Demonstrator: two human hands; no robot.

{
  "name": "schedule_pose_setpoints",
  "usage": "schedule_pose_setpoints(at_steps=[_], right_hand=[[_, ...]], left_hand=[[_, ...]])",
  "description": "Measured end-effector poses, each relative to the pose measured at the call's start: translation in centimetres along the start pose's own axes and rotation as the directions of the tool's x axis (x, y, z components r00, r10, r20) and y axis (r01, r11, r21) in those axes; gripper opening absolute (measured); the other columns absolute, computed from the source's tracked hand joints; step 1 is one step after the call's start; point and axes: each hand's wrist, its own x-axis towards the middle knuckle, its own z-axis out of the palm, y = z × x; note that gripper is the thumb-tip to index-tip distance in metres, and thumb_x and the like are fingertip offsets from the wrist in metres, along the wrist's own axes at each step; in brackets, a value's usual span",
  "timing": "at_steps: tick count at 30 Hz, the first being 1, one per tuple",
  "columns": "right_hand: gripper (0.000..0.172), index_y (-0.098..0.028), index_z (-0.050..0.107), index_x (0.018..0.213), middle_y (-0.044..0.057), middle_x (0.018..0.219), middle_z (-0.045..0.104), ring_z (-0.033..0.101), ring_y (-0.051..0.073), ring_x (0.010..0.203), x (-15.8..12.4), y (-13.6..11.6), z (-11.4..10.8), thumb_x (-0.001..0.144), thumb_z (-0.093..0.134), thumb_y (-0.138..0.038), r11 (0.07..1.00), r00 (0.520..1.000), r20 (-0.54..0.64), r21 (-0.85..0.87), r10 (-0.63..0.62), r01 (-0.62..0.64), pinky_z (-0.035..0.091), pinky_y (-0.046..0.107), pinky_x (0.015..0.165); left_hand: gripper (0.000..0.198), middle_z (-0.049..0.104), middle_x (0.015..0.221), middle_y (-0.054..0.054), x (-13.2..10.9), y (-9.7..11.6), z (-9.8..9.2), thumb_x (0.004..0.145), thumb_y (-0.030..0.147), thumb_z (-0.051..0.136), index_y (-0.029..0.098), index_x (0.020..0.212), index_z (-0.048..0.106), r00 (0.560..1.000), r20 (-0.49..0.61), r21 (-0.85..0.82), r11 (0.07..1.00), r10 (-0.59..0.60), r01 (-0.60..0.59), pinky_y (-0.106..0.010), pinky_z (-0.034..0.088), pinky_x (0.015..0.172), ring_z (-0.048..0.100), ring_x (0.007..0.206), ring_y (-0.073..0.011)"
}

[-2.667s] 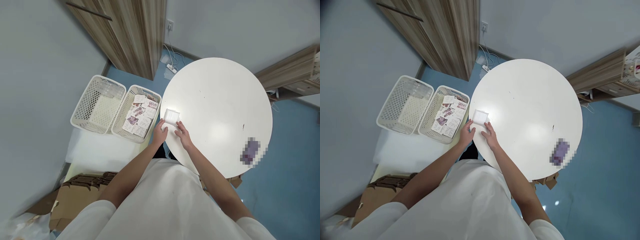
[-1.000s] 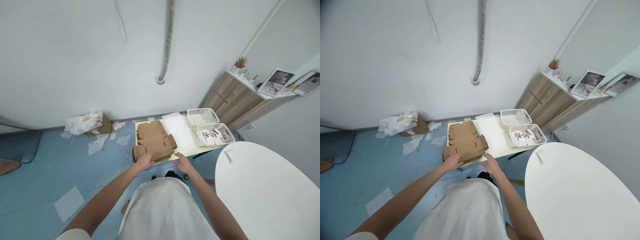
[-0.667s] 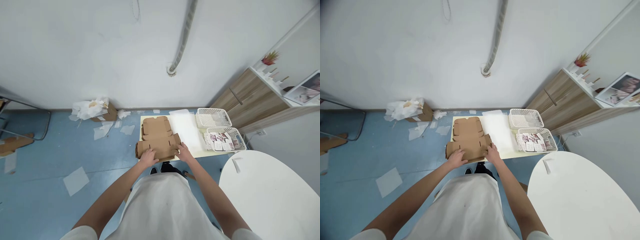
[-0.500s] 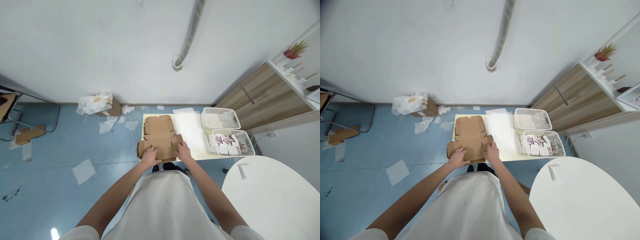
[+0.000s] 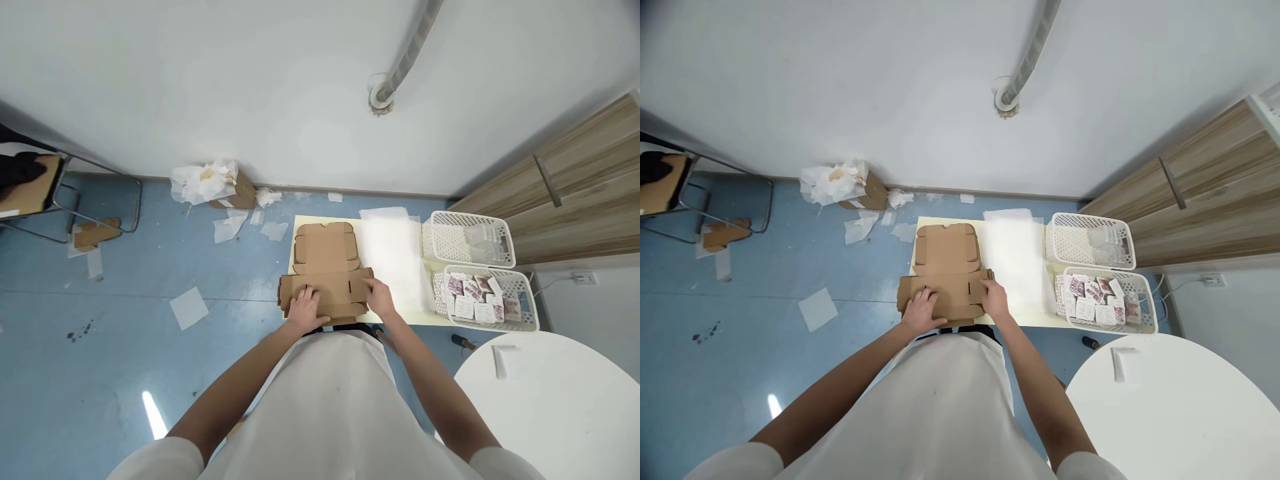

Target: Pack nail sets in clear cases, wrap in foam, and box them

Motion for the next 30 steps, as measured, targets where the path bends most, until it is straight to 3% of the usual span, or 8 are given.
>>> schedule_pose_setpoints(at_steps=[9, 14, 16, 18, 20, 23, 27, 30], right_hand=[[0.035, -0.021, 0.060, 0.105, 0.004, 0.110, 0.061, 0.052, 0.019, 0.106, -0.1, -0.4, -0.9, 0.074, 0.043, -0.023, 0.948, 0.987, -0.112, 0.308, 0.117, -0.077, 0.038, 0.038, 0.096], [0.046, -0.020, 0.048, 0.120, 0.009, 0.133, 0.039, 0.030, 0.025, 0.125, -3.3, -2.2, -0.5, 0.076, 0.048, -0.033, 0.991, 0.956, -0.291, 0.131, 0.018, 0.021, 0.031, 0.043, 0.100], [0.042, -0.020, 0.049, 0.119, 0.011, 0.131, 0.040, 0.031, 0.025, 0.124, -5.1, -3.1, 0.3, 0.079, 0.045, -0.034, 0.993, 0.935, -0.344, 0.044, -0.085, 0.107, 0.030, 0.042, 0.100], [0.035, -0.021, 0.053, 0.114, 0.010, 0.118, 0.052, 0.043, 0.023, 0.114, -6.7, -3.7, 1.5, 0.082, 0.041, -0.031, 0.977, 0.956, -0.203, 0.001, -0.211, 0.215, 0.035, 0.039, 0.096], [0.033, -0.023, 0.055, 0.112, 0.008, 0.111, 0.058, 0.051, 0.022, 0.105, -7.7, -3.9, 3.1, 0.081, 0.045, -0.028, 0.959, 0.959, 0.046, -0.036, -0.279, 0.281, 0.037, 0.037, 0.093], [0.041, -0.019, 0.055, 0.112, 0.009, 0.118, 0.056, 0.047, 0.025, 0.113, -8.3, -3.2, 5.2, 0.072, 0.056, -0.020, 0.957, 0.952, 0.212, -0.141, -0.222, 0.255, 0.033, 0.038, 0.097], [0.041, -0.015, 0.054, 0.112, 0.013, 0.119, 0.055, 0.050, 0.024, 0.110, -8.3, -1.9, 5.4, 0.073, 0.055, -0.029, 0.987, 0.987, 0.034, -0.031, -0.155, 0.156, 0.035, 0.037, 0.095], [0.047, -0.016, 0.052, 0.112, 0.011, 0.111, 0.059, 0.056, 0.022, 0.100, -8.1, -1.4, 3.9, 0.075, 0.051, -0.046, 0.981, 0.977, -0.200, 0.189, 0.077, -0.039, 0.042, 0.035, 0.085]], left_hand=[[0.033, 0.049, 0.120, -0.009, -0.7, -0.5, 0.8, 0.087, 0.034, 0.034, 0.023, 0.114, 0.048, 0.976, 0.007, -0.007, 0.976, 0.216, -0.216, -0.037, 0.035, 0.091, 0.043, 0.111, -0.0244], [0.033, 0.060, 0.100, -0.009, -0.4, -0.6, 0.3, 0.081, 0.006, 0.032, 0.020, 0.105, 0.051, 0.981, 0.053, 0.064, 0.980, 0.188, -0.191, -0.033, 0.041, 0.082, 0.054, 0.096, -0.0210], [0.035, 0.060, 0.099, -0.009, -0.3, -0.7, 0.1, 0.078, 0.002, 0.033, 0.019, 0.102, 0.051, 0.980, 0.049, 0.084, 0.977, 0.193, -0.197, -0.033, 0.042, 0.079, 0.056, 0.092, -0.0213], [0.034, 0.061, 0.097, -0.010, -0.2, -0.7, -0.1, 0.078, 0.003, 0.033, 0.018, 0.102, 0.051, 0.977, 0.036, 0.097, 0.972, 0.210, -0.212, -0.033, 0.043, 0.076, 0.058, 0.089, -0.0222], [0.033, 0.061, 0.096, -0.011, -0.1, -0.7, -0.1, 0.079, 0.004, 0.033, 0.018, 0.103, 0.050, 0.975, 0.019, 0.109, 0.968, 0.223, -0.224, -0.033, 0.044, 0.074, 0.059, 0.087, -0.0228], [0.032, 0.061, 0.095, -0.011, -0.1, -0.8, -0.2, 0.080, 0.005, 0.032, 0.017, 0.104, 0.050, 0.969, -0.017, 0.119, 0.962, 0.248, -0.245, -0.033, 0.044, 0.074, 0.060, 0.087, -0.0226], [0.033, 0.060, 0.100, -0.011, -0.4, -0.9, -0.4, 0.082, 0.006, 0.029, 0.016, 0.108, 0.047, 0.955, -0.080, 0.107, 0.955, 0.285, -0.276, -0.032, 0.043, 0.077, 0.059, 0.091, -0.0217], [0.032, 0.059, 0.103, -0.011, -1.0, -1.0, -0.4, 0.084, 0.008, 0.029, 0.016, 0.109, 0.047, 0.940, -0.146, 0.045, 0.951, 0.309, -0.305, -0.031, 0.041, 0.081, 0.057, 0.094, -0.0205]])
